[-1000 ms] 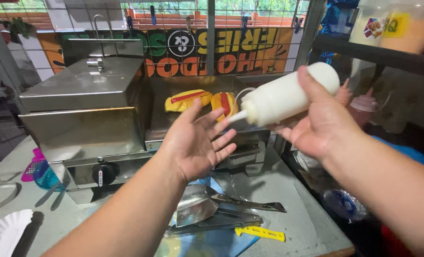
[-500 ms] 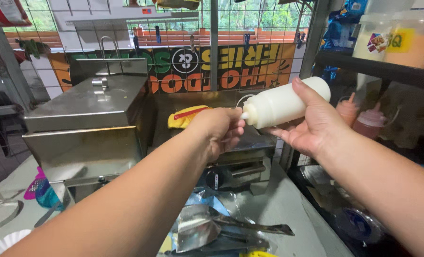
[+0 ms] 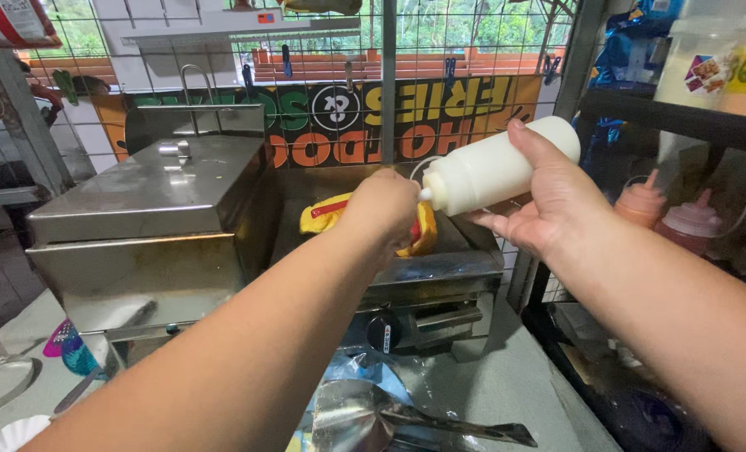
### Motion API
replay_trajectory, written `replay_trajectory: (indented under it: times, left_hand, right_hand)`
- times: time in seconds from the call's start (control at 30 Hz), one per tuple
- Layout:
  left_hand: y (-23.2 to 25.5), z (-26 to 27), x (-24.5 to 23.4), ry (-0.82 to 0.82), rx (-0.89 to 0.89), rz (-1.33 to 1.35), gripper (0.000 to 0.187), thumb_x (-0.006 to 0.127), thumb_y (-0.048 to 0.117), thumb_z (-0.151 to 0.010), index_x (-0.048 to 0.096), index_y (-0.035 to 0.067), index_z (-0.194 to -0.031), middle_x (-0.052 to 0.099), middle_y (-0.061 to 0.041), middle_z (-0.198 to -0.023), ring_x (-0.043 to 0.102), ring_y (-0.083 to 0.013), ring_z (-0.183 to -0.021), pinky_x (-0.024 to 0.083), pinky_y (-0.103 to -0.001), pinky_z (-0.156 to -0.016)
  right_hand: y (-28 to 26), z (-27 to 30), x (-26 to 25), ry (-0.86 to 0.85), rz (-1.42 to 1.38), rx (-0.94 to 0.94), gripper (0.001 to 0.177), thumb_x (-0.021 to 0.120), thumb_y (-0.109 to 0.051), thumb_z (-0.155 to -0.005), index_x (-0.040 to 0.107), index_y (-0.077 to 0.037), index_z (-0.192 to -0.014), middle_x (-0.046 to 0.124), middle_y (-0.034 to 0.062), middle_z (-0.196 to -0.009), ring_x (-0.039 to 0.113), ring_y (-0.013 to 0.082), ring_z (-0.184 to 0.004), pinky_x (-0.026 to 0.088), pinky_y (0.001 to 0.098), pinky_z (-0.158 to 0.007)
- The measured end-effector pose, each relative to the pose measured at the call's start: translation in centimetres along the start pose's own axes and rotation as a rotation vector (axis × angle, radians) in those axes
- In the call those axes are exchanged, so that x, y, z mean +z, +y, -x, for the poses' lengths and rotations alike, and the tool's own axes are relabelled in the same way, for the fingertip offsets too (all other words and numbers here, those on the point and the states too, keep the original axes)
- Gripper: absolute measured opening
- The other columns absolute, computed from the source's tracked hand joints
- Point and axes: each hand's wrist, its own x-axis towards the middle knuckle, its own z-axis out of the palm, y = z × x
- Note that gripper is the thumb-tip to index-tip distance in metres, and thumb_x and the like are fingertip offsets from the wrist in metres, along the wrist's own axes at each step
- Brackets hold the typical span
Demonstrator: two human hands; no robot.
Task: The person applies white and red sauces to two hot dogs on a flat-top grill, then uses tongs to place each hot dog into a paper tray and sets them on the counter.
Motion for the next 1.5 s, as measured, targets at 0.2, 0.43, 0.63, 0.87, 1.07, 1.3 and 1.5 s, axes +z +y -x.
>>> replay_trajectory:
  times: [0.2, 0.43, 0.63, 0.87, 1.07, 1.3, 1.5]
  left_hand:
    - [-0.4, -1.2, 0.6, -0.103, -0.12, 0.469, 0.016, 0.05, 0.012, -0.1, 0.061, 0.002, -0.106, 0.058, 0.001, -0.071, 0.054, -0.0074, -0.056, 0.054, -0.022, -0.054]
    - [-1.4, -4.0, 0.8, -0.207, -0.082, 0.514, 0.02, 0.052, 0.01, -0.101, 0.062, -0.006, -0.11, 0.06, 0.001, -0.073, 0.058, -0.006, -0.06, 0.059, -0.021, -0.06]
    - [-0.5, -3.4, 0.2, -0.253, -0.062, 0.461, 0.025, 0.048, 0.009, -0.101, 0.058, -0.01, -0.113, 0.069, -0.01, -0.087, 0.071, -0.0184, -0.077, 0.067, -0.031, -0.074]
    - [1.4, -1.8, -2.7, -0.043, 0.066, -0.149, 0.021, 0.058, 0.024, -0.099, 0.062, 0.008, -0.111, 0.072, -0.005, -0.091, 0.07, -0.0153, -0.081, 0.063, -0.036, -0.071]
    - [1.1, -4.1, -4.8, -0.011, 0.141, -0.314, 0.017, 0.064, 0.022, -0.096, 0.068, 0.01, -0.106, 0.07, -0.001, -0.088, 0.067, -0.0109, -0.079, 0.061, -0.033, -0.073]
    - [-1.4, -6.2, -5.7, 0.037, 0.184, -0.125, 0.016, 0.065, 0.009, -0.095, 0.07, 0.001, -0.108, 0.067, -0.007, -0.085, 0.063, -0.0153, -0.073, 0.056, -0.031, -0.068]
    - [-1.8, -5.7, -5.7, 0.13, 0.148, -0.023, 0.013, 0.065, 0.009, -0.094, 0.071, 0.001, -0.101, 0.07, -0.005, -0.084, 0.069, -0.013, -0.076, 0.062, -0.029, -0.073]
  right_hand:
    - [0.4, -1.4, -0.3, 0.004, -0.043, 0.035, 0.053, 0.07, -0.033, -0.087, 0.052, -0.018, -0.134, 0.064, 0.0087, -0.134, 0.066, 0.0342, -0.127, 0.051, 0.074, -0.099]
    - [-0.3, -2.8, -0.6, -0.013, -0.067, 0.059, 0.05, 0.067, -0.032, -0.09, 0.05, -0.013, -0.133, 0.066, 0.0141, -0.131, 0.07, 0.0374, -0.122, 0.05, 0.0716, -0.094]
    - [-0.9, -3.4, -0.6, -0.03, -0.012, 0.033, 0.052, 0.065, -0.036, -0.091, 0.05, -0.011, -0.135, 0.069, 0.0141, -0.131, 0.073, 0.0349, -0.12, 0.052, 0.068, -0.096]
    - [-2.5, -3.9, -0.4, -0.147, 0.232, -0.08, 0.054, 0.063, -0.032, -0.091, 0.045, -0.01, -0.138, 0.068, 0.0147, -0.13, 0.072, 0.0334, -0.121, 0.05, 0.0678, -0.096]
    - [-3.1, -6.1, -0.2, -0.37, 0.429, -0.194, 0.06, 0.071, -0.019, -0.087, 0.044, -0.003, -0.139, 0.068, 0.0199, -0.128, 0.071, 0.0363, -0.12, 0.053, 0.0631, -0.097]
    - [-2.8, -8.6, 1.5, -0.342, 0.528, -0.129, 0.062, 0.075, -0.014, -0.081, 0.048, -0.003, -0.135, 0.067, 0.017, -0.124, 0.071, 0.0356, -0.117, 0.053, 0.0665, -0.095]
    - [-2.5, -8.6, 2.8, -0.38, 0.642, -0.142, 0.056, 0.075, -0.016, -0.081, 0.053, -0.006, -0.132, 0.069, 0.0141, -0.121, 0.071, 0.0338, -0.115, 0.056, 0.0686, -0.094]
